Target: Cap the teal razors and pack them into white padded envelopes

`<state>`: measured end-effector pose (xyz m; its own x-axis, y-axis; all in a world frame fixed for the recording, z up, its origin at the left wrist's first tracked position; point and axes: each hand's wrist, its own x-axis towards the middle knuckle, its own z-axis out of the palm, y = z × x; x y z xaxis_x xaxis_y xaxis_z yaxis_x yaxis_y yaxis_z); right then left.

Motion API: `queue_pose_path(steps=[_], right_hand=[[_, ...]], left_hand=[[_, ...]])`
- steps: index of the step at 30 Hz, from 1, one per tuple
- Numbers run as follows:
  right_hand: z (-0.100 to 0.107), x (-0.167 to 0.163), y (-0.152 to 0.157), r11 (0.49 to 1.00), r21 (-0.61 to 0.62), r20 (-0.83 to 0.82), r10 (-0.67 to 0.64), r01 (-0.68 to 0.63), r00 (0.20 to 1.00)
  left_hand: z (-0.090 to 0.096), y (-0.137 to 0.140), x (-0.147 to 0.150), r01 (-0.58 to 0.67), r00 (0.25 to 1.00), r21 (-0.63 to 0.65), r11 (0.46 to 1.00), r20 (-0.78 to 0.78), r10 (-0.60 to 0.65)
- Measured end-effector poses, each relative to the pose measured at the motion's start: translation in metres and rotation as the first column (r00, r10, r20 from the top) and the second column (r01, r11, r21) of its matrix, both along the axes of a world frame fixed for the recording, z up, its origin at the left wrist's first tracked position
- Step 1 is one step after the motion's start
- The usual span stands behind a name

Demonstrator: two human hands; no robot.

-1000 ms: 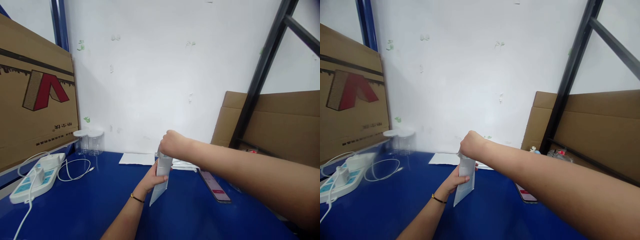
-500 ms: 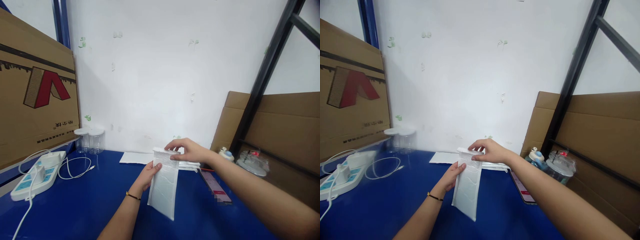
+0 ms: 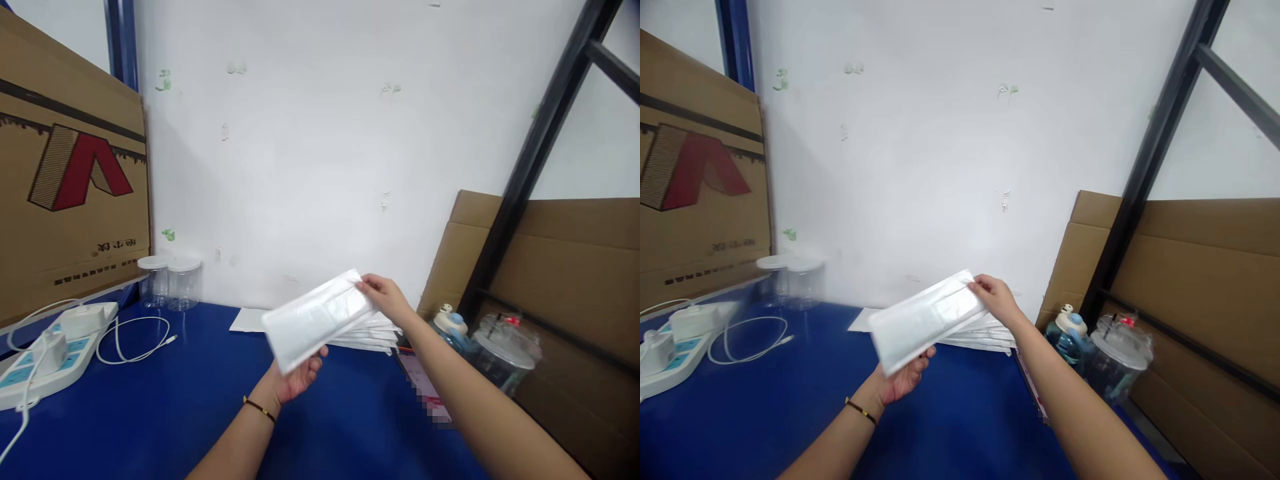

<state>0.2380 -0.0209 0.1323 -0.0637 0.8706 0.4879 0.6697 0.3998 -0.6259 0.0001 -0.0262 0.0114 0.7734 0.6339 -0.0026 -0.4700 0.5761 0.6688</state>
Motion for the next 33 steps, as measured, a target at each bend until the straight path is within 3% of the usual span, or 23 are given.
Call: queue_pose_path(steps=[2,7,10,12,14,16,17,19,24,26,28,29,31,33], right_hand=[[-0.011,0.029,0.022,0.962,-0.054,0.072,-0.264,0.268,0.962],[-0.047,0.078,0.052,0.858,-0.079,0.176,-0.489,0.507,0.854],[-0.057,0.081,0.056,0.818,-0.013,0.216,-0.560,0.576,0.800],[-0.057,0.075,0.053,0.804,0.059,0.222,-0.589,0.592,0.777],[-0.057,0.065,0.043,0.808,0.164,0.217,-0.589,0.566,0.778],[-0.060,0.054,0.026,0.826,0.283,0.207,-0.548,0.487,0.811],[-0.064,0.048,0.015,0.837,0.317,0.194,-0.518,0.447,0.833],[-0.077,0.039,-0.007,0.870,0.305,0.180,-0.452,0.388,0.873],[-0.128,0.021,-0.034,0.929,0.156,0.029,-0.344,0.335,0.939],[-0.145,0.011,-0.033,0.963,0.014,-0.107,-0.265,0.268,0.958],[-0.156,-0.004,-0.030,0.971,-0.212,-0.328,-0.178,0.111,0.928],[-0.159,-0.014,-0.028,0.944,-0.331,-0.458,-0.161,0.001,0.874],[-0.159,-0.034,-0.028,0.835,-0.494,-0.672,-0.188,-0.243,0.716],[-0.154,-0.053,-0.028,0.720,-0.538,-0.781,-0.231,-0.439,0.580]], left_hand=[[-0.001,0.008,0.002,-0.184,0.983,-0.108,0.977,0.008,0.186],[-0.013,0.021,0.010,-0.548,0.830,-0.190,0.814,-0.243,0.502],[-0.024,0.027,0.011,-0.620,0.751,-0.068,0.781,-0.338,0.567],[-0.031,0.035,0.007,-0.610,0.657,0.205,0.765,-0.409,0.633],[-0.034,0.049,-0.003,-0.454,0.473,0.604,0.655,-0.459,0.752],[-0.034,0.067,-0.017,-0.094,0.279,0.877,0.471,-0.431,0.858],[-0.033,0.078,-0.025,0.116,0.212,0.913,0.392,-0.408,0.888],[-0.031,0.098,-0.041,0.479,0.050,0.803,0.355,-0.428,0.902],[-0.025,0.126,-0.068,0.600,0.056,0.739,0.307,-0.421,0.905],[-0.022,0.123,-0.076,0.619,0.057,0.732,0.283,-0.401,0.914],[-0.019,0.112,-0.083,0.638,0.059,0.724,0.262,-0.386,0.921],[-0.017,0.104,-0.087,0.649,0.071,0.719,0.248,-0.382,0.922],[-0.014,0.082,-0.093,0.670,0.118,0.712,0.211,-0.383,0.916],[-0.010,0.057,-0.095,0.670,0.171,0.717,0.192,-0.401,0.900]])
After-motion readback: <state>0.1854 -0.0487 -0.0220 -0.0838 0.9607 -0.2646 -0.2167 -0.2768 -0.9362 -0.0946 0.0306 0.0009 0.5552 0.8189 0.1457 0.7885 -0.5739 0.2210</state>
